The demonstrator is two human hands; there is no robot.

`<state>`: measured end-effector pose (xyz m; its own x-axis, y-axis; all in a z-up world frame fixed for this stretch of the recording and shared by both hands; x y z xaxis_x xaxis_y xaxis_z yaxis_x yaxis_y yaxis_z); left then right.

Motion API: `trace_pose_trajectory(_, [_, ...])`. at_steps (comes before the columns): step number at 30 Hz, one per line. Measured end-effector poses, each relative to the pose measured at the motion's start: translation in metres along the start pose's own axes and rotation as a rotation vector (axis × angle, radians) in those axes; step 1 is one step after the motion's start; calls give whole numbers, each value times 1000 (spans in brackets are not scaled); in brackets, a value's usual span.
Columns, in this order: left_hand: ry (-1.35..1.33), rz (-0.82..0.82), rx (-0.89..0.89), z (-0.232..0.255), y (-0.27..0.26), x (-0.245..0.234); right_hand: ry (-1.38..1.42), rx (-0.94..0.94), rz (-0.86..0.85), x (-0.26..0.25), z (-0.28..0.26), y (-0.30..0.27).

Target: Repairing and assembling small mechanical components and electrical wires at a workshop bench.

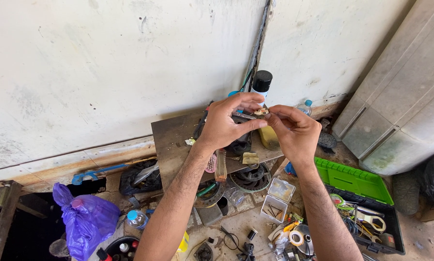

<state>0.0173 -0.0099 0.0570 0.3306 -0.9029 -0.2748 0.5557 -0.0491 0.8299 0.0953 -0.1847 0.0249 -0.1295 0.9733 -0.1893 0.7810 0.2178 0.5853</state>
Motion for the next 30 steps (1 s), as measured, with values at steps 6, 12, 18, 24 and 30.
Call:
trace_pose_trajectory(6, [-97, -22, -157, -34, -8, -2, 134, 51, -25, 0, -6, 1])
trace_pose_trajectory(12, [-69, 26, -142, -34, -8, 1, 207, 82, -54, 1, -1, 4])
trace_pose_trajectory(18, [-41, 69, -103, -38, -8, 2, 297, 125, -201, 2, -33, 9])
trace_pose_trajectory(24, [-10, -37, -77, -25, -1, 13, 121, 190, -328, -9, -13, 3])
trace_pose_trajectory(30, [12, -158, -23, -29, 1, 42, 1, 317, -297, -42, 5, -9])
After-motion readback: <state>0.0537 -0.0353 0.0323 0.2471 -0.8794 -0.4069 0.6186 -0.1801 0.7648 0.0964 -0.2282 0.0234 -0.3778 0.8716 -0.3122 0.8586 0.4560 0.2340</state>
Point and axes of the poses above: each hand's wrist, its own y-axis towards the middle knuckle, its own x-axis out of the palm, z = x × y, the point moved 5 cm from there along y, towards the middle knuckle, and after that the axes turned 6 degrees about x, right-handed, at the moved point
